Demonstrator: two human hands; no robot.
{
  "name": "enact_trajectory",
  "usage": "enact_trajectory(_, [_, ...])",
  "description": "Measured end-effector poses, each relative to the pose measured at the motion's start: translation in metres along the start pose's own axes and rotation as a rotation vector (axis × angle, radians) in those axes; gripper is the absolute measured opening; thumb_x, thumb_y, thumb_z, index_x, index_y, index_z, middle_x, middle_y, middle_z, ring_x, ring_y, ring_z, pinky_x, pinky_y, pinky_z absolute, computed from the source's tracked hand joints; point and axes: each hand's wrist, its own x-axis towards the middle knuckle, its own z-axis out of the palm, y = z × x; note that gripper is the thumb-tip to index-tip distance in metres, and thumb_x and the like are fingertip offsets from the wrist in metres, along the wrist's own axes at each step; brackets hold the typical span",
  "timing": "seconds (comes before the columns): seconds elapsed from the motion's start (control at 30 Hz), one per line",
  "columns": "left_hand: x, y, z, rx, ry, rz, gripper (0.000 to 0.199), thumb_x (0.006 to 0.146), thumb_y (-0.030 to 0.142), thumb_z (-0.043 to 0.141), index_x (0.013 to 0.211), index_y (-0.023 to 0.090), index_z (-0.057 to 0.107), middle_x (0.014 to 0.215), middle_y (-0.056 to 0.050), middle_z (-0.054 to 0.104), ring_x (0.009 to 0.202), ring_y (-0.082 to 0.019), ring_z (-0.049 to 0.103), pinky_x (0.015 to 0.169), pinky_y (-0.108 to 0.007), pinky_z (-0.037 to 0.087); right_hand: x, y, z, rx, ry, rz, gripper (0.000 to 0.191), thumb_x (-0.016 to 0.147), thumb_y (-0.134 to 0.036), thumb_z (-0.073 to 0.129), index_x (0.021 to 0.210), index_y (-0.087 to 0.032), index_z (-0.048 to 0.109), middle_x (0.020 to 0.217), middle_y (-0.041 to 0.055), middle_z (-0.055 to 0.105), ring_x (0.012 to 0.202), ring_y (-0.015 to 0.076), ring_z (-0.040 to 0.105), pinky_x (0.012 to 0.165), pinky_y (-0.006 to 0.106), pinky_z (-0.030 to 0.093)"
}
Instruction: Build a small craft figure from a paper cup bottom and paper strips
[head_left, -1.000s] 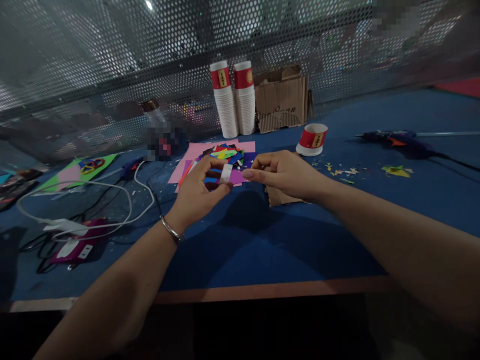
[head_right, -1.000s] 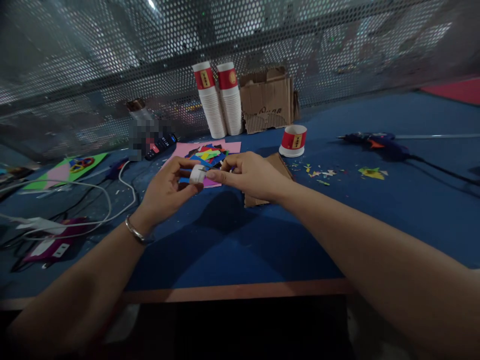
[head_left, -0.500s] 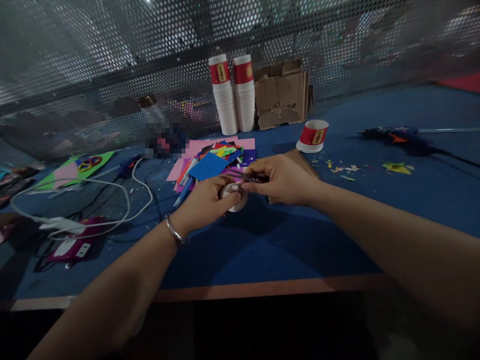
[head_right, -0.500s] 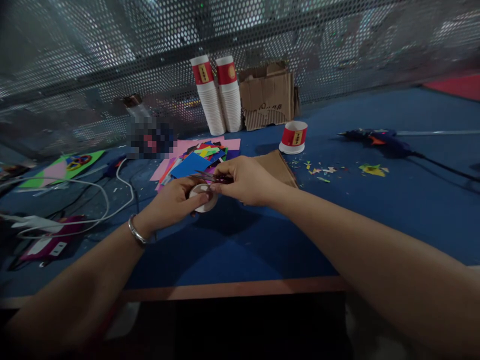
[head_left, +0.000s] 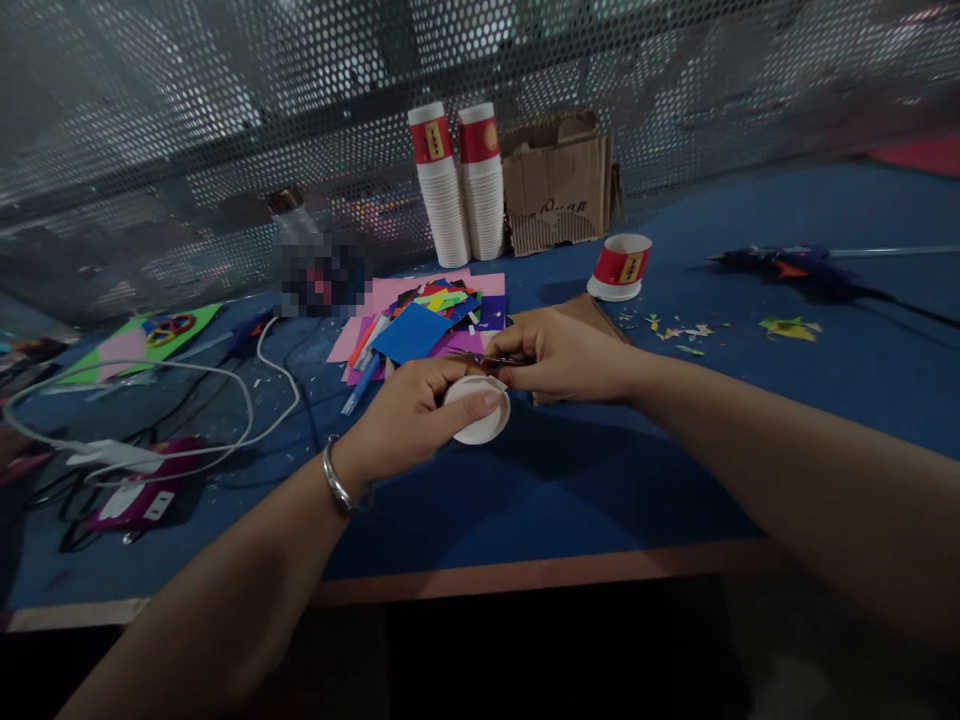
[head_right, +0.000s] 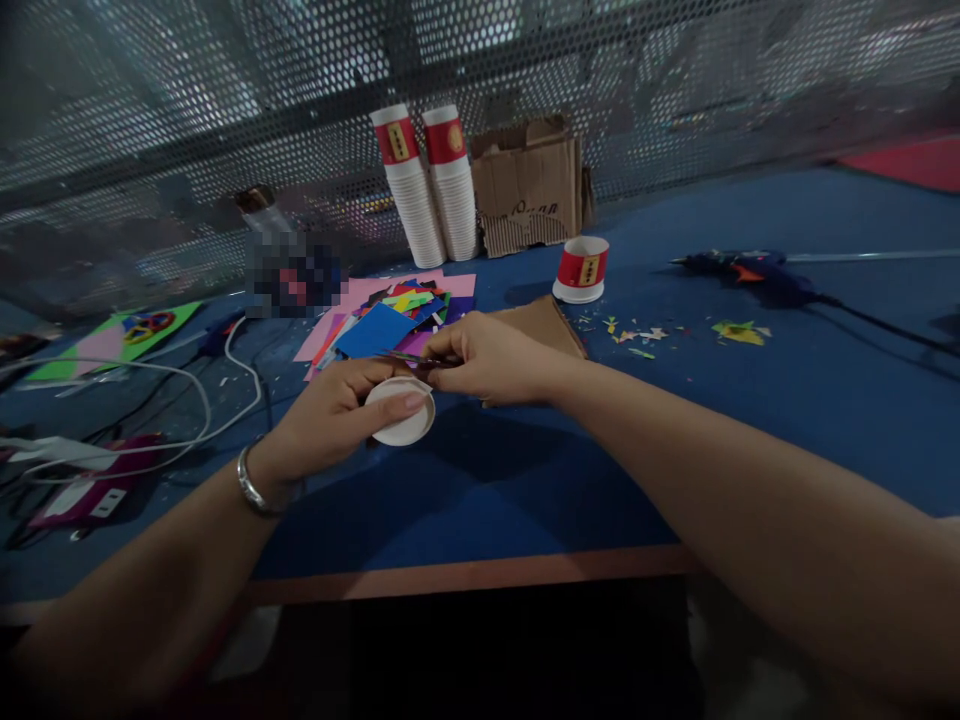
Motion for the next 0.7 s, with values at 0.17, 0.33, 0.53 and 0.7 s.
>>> enact_trajectory(0.17, [0.001, 0.001, -0.003, 0.025, 0.064, -0.01, 0.035, 0.091, 0.046, 0.065, 0.072, 0.016, 0.067, 0.061, 0.001, 0.058, 0.053, -0.009, 0.05, 0.046, -0.021, 0.037, -0.005, -0.006, 0.0, 0.069, 0.092, 0.027, 0.024, 0.086, -0.043, 0.076, 0.091, -0.02, 0.076, 0.073, -0.0012, 0.063, 0.061, 0.0111, 0.049, 0.053, 0.026, 0.035])
enact_trajectory(0.33, [0.004, -0.003, -0.004, 0.033, 0.066, -0.055, 0.033, 0.09, 0.044, 0.065, 0.073, 0.016, 0.068, 0.06, 0.0, 0.06, 0.051, -0.01, 0.05, 0.045, -0.022, 0.036, -0.005, -0.004, 0.002, 0.144, 0.044, 0.107, 0.035, 0.083, -0.053, 0.079, 0.092, -0.019, 0.073, 0.06, -0.0073, 0.049, 0.046, 0.0067, 0.035, 0.045, 0.026, 0.025])
enact_trajectory(0.53, [0.003, -0.007, 0.003, -0.13, 0.072, -0.085, 0.033, 0.088, 0.045, 0.069, 0.073, 0.016, 0.068, 0.059, 0.001, 0.058, 0.046, -0.008, 0.044, 0.043, -0.022, 0.034, -0.001, -0.007, 0.004, 0.098, 0.103, -0.002, 0.037, 0.08, -0.052, 0.081, 0.082, -0.017, 0.069, 0.073, -0.0012, 0.062, 0.067, 0.0118, 0.051, 0.058, 0.027, 0.038])
enact_trajectory(0.7, [0.002, -0.01, 0.006, -0.118, 0.168, 0.044, 0.042, 0.092, 0.049, 0.07, 0.065, 0.017, 0.065, 0.063, 0.001, 0.053, 0.054, -0.008, 0.045, 0.047, -0.022, 0.034, -0.003, -0.013, 0.007, 0.166, 0.085, -0.029, 0.042, 0.082, -0.059, 0.078, 0.081, -0.02, 0.061, 0.068, -0.0041, 0.053, 0.063, 0.0111, 0.047, 0.056, 0.027, 0.036])
